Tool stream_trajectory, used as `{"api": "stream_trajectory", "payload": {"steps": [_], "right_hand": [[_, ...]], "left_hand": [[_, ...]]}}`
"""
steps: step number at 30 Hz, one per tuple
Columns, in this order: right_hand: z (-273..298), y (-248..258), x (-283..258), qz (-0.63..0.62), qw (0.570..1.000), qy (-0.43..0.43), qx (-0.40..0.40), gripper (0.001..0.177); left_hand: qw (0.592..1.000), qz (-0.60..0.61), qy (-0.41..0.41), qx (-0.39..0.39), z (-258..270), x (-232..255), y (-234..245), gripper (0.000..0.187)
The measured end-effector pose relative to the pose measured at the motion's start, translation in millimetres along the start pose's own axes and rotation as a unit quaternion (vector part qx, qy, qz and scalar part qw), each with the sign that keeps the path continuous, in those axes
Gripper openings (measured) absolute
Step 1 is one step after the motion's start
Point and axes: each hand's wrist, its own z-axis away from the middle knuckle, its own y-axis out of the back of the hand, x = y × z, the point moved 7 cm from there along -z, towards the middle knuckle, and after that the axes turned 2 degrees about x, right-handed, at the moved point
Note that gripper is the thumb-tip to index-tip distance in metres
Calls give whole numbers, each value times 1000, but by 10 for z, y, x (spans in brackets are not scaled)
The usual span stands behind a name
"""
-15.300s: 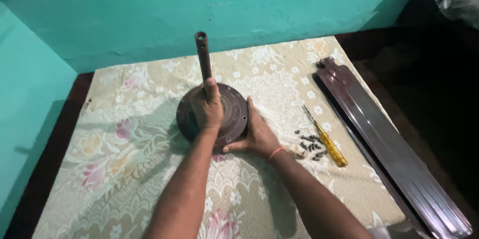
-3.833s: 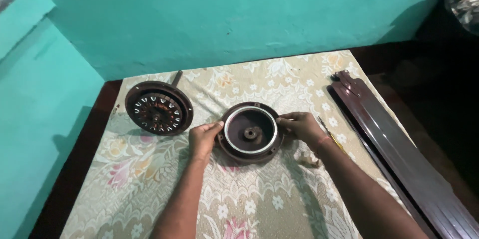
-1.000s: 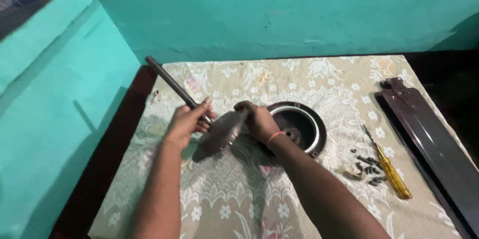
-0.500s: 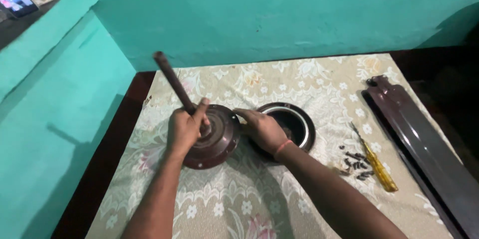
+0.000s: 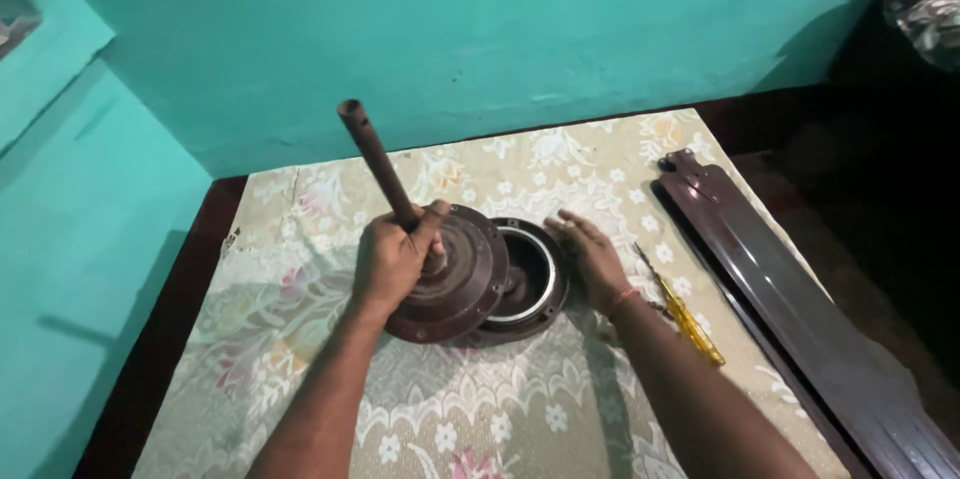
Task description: The person uses a screwdriver to remove screws from the base of an electric fan, separates the motor housing from the base, and then reassembles the unit by aligning the parts and tightening the screws.
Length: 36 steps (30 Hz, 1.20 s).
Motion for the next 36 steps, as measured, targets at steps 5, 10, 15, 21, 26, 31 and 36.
{"api": "stream_trajectory", "payload": {"steps": [5, 10, 15, 21, 26, 31, 36], "right_hand": [[155, -21, 36, -15, 999, -41, -4, 48], [180, -87, -58, 94, 994, -60, -7, 42], [231, 10, -155, 297, 948, -114, -17, 44], [-5, -87, -236, 317, 945, -57, -49, 53], [-243, -123, -212, 222, 975, -25, 9, 48], [-33, 24, -119, 198, 975, -105, 8, 40], [106, 14, -38, 62, 987, -148, -13, 34]], "left_hand": [[999, 14, -27, -32, 33, 32, -304, 48], [998, 2, -12, -62, -37, 36, -497, 45], [998, 6, -25, -53, -32, 10, -552, 46], [999, -19, -35, -19, -5, -46, -385, 52], [1000, 5, -2, -3, 16, -110, -262, 55], [998, 16, -54, -3, -19, -27, -279, 47], [1000, 3, -27, -13, -65, -66, -407, 49]]}}
